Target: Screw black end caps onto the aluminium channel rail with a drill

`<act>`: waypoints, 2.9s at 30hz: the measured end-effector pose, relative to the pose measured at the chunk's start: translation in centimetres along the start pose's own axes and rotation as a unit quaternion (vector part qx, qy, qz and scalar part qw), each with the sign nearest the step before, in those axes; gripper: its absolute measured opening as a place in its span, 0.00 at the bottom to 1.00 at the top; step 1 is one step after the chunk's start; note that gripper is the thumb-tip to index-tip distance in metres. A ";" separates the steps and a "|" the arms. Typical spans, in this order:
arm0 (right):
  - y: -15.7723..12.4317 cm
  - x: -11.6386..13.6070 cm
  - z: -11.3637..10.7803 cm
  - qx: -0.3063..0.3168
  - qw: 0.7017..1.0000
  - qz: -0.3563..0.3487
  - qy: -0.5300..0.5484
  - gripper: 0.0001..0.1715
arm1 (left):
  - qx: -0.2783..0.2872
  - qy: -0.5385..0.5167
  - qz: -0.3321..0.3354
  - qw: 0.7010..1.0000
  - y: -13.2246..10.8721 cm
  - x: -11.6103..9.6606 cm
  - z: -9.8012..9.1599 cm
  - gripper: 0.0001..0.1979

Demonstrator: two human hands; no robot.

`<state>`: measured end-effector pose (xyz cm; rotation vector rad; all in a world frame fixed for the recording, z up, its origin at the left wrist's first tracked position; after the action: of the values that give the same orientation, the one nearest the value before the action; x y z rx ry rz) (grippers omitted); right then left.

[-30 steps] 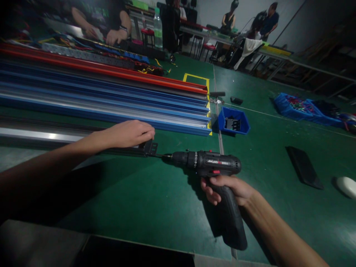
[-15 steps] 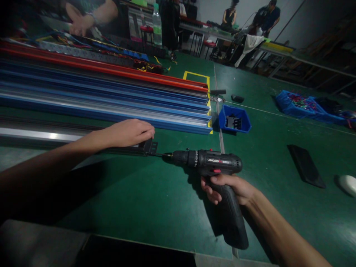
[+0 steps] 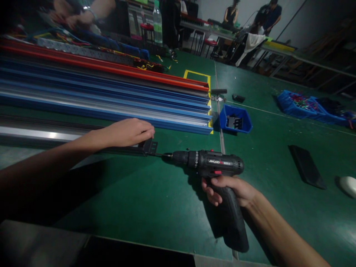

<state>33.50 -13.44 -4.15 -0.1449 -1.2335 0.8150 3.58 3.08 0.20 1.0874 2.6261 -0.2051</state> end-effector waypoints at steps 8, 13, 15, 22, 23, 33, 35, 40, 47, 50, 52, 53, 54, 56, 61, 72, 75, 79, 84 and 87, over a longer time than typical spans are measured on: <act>-0.1 0.0 0.2 -0.006 1.000 0.002 0.011 0.21 | 0.000 0.011 0.002 1.000 0.0 0.0 0.0 0.21; -0.1 0.0 0.0 -0.008 1.000 0.005 0.004 0.23 | 0.002 0.003 -0.002 1.000 0.0 0.0 0.0 0.20; 0.0 0.0 -0.1 -0.003 1.000 0.004 0.000 0.23 | 0.002 0.005 -0.002 1.000 0.0 0.0 0.0 0.20; 0.1 -0.2 -0.1 0.007 1.000 0.000 0.014 0.24 | 0.000 0.009 0.004 1.000 0.1 0.1 0.0 0.20; 0.1 -0.1 -0.1 0.004 1.000 -0.001 0.014 0.24 | 0.001 0.009 0.004 1.000 0.1 0.1 0.1 0.21; 0.0 0.0 -0.1 -0.006 1.000 0.004 0.004 0.22 | 0.001 0.005 0.002 1.000 0.1 -0.1 0.0 0.20; -0.1 -0.1 -0.2 -0.004 1.000 0.005 0.002 0.22 | -0.001 0.003 0.002 1.000 0.1 -0.1 -0.1 0.20; 0.0 -0.2 -0.3 0.002 1.000 0.006 0.013 0.22 | -0.002 0.008 0.010 1.000 0.1 -0.1 0.0 0.20; 0.1 0.0 0.0 0.015 1.000 0.002 0.027 0.21 | 0.002 0.000 -0.001 1.000 0.0 0.0 0.1 0.20; 0.1 -0.1 -0.2 0.020 0.999 0.002 0.029 0.20 | 0.002 0.003 -0.001 1.000 0.0 0.0 0.1 0.21; 0.1 -0.3 -0.4 0.019 0.999 0.004 0.033 0.20 | 0.003 0.003 0.001 1.000 0.0 0.1 0.1 0.21; 0.0 -0.3 -0.5 0.020 0.999 0.005 0.035 0.21 | 0.003 0.003 0.001 1.000 0.0 0.1 0.1 0.21; 0.0 -0.4 -0.5 0.022 0.999 0.007 0.037 0.21 | 0.003 0.002 0.001 1.000 0.0 0.1 0.1 0.21; 0.0 -0.4 -0.4 0.022 0.999 0.010 0.039 0.22 | 0.003 0.001 -0.001 1.000 0.0 0.2 0.1 0.21; 0.0 -0.4 -0.4 0.017 0.999 0.004 0.047 0.20 | 0.000 -0.002 0.002 1.000 0.1 0.3 0.1 0.20; 0.2 -0.7 -0.7 0.048 0.997 -0.003 0.062 0.19 | 0.007 -0.001 -0.008 1.000 0.0 0.1 0.0 0.21; 0.2 -0.6 -0.6 0.036 0.997 0.004 0.066 0.19 | 0.008 0.000 -0.008 1.000 0.0 0.1 0.1 0.21; 0.2 -0.6 -0.6 0.032 0.997 0.010 0.067 0.19 | 0.007 0.004 -0.007 1.000 0.0 0.2 0.1 0.21; 0.3 -0.7 -0.8 0.038 0.997 0.003 0.060 0.19 | 0.007 0.004 0.001 1.000 0.0 0.0 0.0 0.21; 0.3 -0.7 -0.8 0.036 0.998 0.001 0.057 0.19 | 0.003 0.004 0.005 1.000 0.0 0.0 0.0 0.21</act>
<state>33.97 -13.39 -5.08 -0.1322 -1.0954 0.8413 3.54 3.07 0.16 1.1060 2.6285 -0.2066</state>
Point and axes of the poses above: each hand's wrist, its own y-axis towards the middle knuckle, its own z-axis out of the palm, x = y × z, the point moved 5 cm from there along y, towards the middle knuckle, and after that the axes turned 5 degrees about -z, right-handed, at the moved point
